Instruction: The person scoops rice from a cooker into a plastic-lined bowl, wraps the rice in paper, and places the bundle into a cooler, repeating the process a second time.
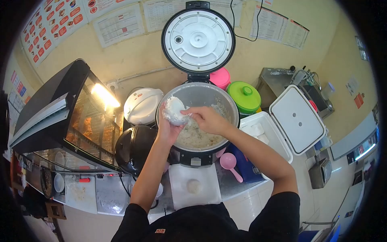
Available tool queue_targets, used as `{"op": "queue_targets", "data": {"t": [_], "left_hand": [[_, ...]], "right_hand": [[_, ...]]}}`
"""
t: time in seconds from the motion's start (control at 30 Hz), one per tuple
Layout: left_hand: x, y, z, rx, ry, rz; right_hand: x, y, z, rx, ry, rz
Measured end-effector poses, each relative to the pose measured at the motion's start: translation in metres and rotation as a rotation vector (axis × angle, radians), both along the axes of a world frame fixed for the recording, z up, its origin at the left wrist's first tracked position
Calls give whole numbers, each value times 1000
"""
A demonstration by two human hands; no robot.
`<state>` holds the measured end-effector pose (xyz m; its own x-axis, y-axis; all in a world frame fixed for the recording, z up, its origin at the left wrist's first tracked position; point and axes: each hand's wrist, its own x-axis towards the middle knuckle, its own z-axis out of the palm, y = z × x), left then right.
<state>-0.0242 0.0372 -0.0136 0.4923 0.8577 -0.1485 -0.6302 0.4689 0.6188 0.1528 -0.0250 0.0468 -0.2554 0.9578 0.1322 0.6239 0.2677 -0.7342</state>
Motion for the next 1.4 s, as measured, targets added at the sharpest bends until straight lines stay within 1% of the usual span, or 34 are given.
{"op": "queue_targets", "data": {"t": [0.1,0.2,0.3,0.33,0.4,0.5,0.6,0.7,0.73,0.8,0.83,0.87,0.93,1.0,1.07,1.1,1.13,1.2,1.27,1.3,1.37,1.4], "left_hand": [[-3,3,3,102,206,-2],[-16,5,13,133,246,-65],[-28,13,16,108,169,-72],[-32,20,13,144,142,-134],[-27,21,10,130,191,-150],[-16,21,7,140,238,-170],[-5,21,8,114,248,-140],[-4,17,16,38,210,-94],[-5,20,19,16,195,-84],[-13,31,13,45,99,-157],[-16,35,11,60,44,-187],[-16,37,9,26,77,-137],[-6,28,25,-46,138,-40],[-1,18,28,20,201,-24],[-1,19,27,98,257,-40],[-4,23,24,130,273,-54],[-8,26,22,162,285,-63],[-17,29,22,218,221,-134],[-34,42,16,258,130,-247],[-29,38,22,238,203,-186],[-15,24,36,199,350,-70],[-10,24,34,217,302,-53]], "right_hand": [[-4,2,-15,-67,69,5],[10,3,-17,113,67,141],[38,1,18,-33,10,51],[39,3,23,-13,78,-2],[42,4,26,21,212,-116],[23,8,-2,118,184,25],[0,4,-26,126,175,55],[5,6,6,-120,11,-16],[13,12,8,35,-29,-23],[24,18,9,335,-103,-46],[22,14,9,347,-81,-45],[19,5,13,357,-63,-39],[13,0,10,334,-63,-35],[5,3,-7,266,-85,-57],[6,13,-28,263,-14,-51],[3,14,-27,254,20,-41],[5,11,-22,172,86,-13],[12,6,-3,33,225,24],[19,11,-3,127,402,-85],[21,13,-4,169,486,-132],[10,9,-12,199,376,-100],[6,8,-12,196,325,-80]]}}
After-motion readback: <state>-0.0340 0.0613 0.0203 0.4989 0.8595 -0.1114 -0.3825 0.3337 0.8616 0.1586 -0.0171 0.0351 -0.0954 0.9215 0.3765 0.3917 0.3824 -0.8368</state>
